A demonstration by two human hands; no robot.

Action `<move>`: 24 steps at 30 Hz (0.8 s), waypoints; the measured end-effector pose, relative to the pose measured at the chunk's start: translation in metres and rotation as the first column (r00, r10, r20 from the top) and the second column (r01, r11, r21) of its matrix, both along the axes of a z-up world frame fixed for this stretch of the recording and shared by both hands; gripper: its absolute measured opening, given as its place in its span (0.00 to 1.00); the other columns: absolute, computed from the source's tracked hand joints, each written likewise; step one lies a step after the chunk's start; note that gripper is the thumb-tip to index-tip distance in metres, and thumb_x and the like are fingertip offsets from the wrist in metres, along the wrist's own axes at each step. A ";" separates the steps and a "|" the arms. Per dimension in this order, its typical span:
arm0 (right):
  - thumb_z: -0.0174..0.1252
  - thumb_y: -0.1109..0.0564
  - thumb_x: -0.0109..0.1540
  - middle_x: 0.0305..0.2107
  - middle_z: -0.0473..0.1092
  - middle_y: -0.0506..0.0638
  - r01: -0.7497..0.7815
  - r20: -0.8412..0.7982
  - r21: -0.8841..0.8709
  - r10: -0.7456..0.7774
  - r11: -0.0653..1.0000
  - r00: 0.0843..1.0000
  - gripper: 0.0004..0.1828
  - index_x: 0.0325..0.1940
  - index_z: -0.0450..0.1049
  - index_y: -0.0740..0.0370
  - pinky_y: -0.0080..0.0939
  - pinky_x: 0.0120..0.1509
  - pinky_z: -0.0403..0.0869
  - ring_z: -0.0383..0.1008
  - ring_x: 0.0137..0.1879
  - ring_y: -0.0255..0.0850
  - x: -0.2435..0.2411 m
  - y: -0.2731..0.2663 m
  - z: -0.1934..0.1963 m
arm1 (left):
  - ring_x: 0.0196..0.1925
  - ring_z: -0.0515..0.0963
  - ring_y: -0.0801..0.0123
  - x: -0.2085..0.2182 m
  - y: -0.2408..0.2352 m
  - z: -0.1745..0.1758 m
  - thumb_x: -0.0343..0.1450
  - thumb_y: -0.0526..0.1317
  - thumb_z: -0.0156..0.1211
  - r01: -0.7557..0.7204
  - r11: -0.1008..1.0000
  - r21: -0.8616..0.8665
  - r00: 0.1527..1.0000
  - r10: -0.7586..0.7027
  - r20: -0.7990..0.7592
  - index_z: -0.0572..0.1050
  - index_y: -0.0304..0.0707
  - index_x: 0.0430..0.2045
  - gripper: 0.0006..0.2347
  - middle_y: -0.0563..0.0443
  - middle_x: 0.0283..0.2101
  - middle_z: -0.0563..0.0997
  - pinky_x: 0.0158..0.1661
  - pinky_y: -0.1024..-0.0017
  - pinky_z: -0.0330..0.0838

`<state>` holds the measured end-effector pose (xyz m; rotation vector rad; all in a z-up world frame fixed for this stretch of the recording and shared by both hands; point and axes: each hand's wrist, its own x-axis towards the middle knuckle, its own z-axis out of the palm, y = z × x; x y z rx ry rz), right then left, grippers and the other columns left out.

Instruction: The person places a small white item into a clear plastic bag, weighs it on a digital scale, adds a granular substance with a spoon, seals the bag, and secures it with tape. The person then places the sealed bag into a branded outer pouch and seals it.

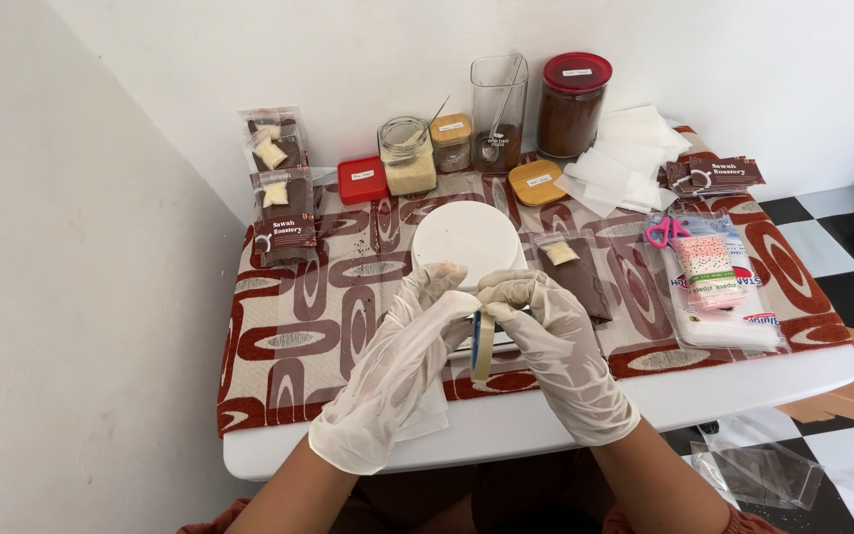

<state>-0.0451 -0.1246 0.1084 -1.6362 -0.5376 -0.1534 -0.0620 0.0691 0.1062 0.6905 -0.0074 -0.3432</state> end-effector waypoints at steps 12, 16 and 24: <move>0.61 0.59 0.63 0.25 0.75 0.53 0.176 -0.365 0.152 -0.110 0.973 0.924 0.06 0.35 0.78 0.64 0.35 0.37 0.73 0.69 0.32 0.38 -0.016 0.019 0.003 | 0.64 0.77 0.61 -0.046 0.012 0.075 0.72 0.47 0.53 -0.477 0.664 0.576 0.879 0.383 0.285 0.77 0.44 0.50 0.16 0.45 0.55 0.80 0.67 0.61 0.63; 0.62 0.56 0.63 0.22 0.72 0.53 0.188 -0.457 0.174 -0.090 0.967 0.885 0.06 0.36 0.78 0.62 0.36 0.31 0.71 0.68 0.29 0.38 -0.016 0.023 -0.006 | 0.64 0.72 0.70 -0.039 -0.007 0.019 0.68 0.43 0.65 -0.460 0.533 0.710 0.862 0.078 0.500 0.77 0.42 0.54 0.19 0.52 0.56 0.78 0.66 0.72 0.62; 0.65 0.59 0.59 0.36 0.71 0.59 0.189 -0.221 0.130 -0.158 0.973 0.962 0.13 0.46 0.75 0.64 0.41 0.41 0.74 0.71 0.39 0.42 -0.019 0.027 -0.019 | 0.45 0.81 0.65 -0.016 -0.029 0.004 0.68 0.35 0.67 -0.620 0.569 0.541 0.754 0.240 0.612 0.83 0.36 0.26 0.03 0.44 0.37 0.85 0.57 0.63 0.73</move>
